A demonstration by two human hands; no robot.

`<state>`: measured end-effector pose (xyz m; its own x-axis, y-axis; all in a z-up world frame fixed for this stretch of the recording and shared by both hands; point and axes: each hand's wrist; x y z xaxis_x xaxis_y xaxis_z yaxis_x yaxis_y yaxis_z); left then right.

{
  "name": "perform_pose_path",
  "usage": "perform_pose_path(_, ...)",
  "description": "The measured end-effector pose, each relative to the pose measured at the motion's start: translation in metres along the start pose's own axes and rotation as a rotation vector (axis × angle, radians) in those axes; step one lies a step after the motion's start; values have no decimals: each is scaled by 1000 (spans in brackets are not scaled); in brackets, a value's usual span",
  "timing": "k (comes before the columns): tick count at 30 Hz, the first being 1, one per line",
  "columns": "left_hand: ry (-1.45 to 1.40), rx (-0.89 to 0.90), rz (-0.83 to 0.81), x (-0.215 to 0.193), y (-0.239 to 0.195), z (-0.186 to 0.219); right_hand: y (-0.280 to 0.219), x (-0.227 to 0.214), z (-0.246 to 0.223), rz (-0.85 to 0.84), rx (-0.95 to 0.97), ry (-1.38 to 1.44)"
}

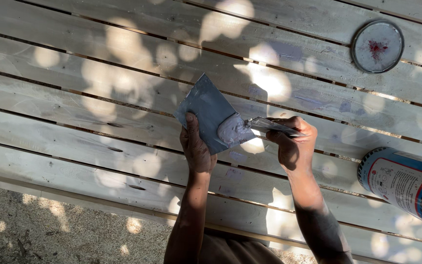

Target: The person scoops a dark paste from a can using a putty knife and applies it into gaps between wooden slats on a pallet. They spread the paste along the seams and smooth it with the knife, working across multiple slats.

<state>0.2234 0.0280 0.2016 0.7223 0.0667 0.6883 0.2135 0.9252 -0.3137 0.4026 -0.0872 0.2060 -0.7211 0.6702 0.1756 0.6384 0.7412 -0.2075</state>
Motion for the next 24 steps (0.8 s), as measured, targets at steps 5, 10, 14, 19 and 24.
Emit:
perform_pose_path(5,29,4,-3,0,-2,4,-1,-7,-28,1,-62,-214)
perform_pose_path(10,53,-59,-117,4,-9,14,-2,-4,-56,-168,-220,-359)
perform_pose_path(14,98,-115,-187,7,-11,25,-5,-5,-82,-308,-447,-522)
perform_pose_path(19,177,-171,-194,14,-17,40,-16,-8,-114,-372,-637,-728)
perform_pose_path(24,250,-211,-191,26,-30,49,-44,-14,-139,-368,-696,-1021)
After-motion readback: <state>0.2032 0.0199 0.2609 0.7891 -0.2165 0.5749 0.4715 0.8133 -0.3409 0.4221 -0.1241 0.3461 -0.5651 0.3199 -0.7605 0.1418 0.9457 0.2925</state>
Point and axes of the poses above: each hand's wrist, its own y-axis towards the middle knuckle, its own x-axis out of the palm, z = x × y, and after that the axes turned 4 degrees about -y, right-handed
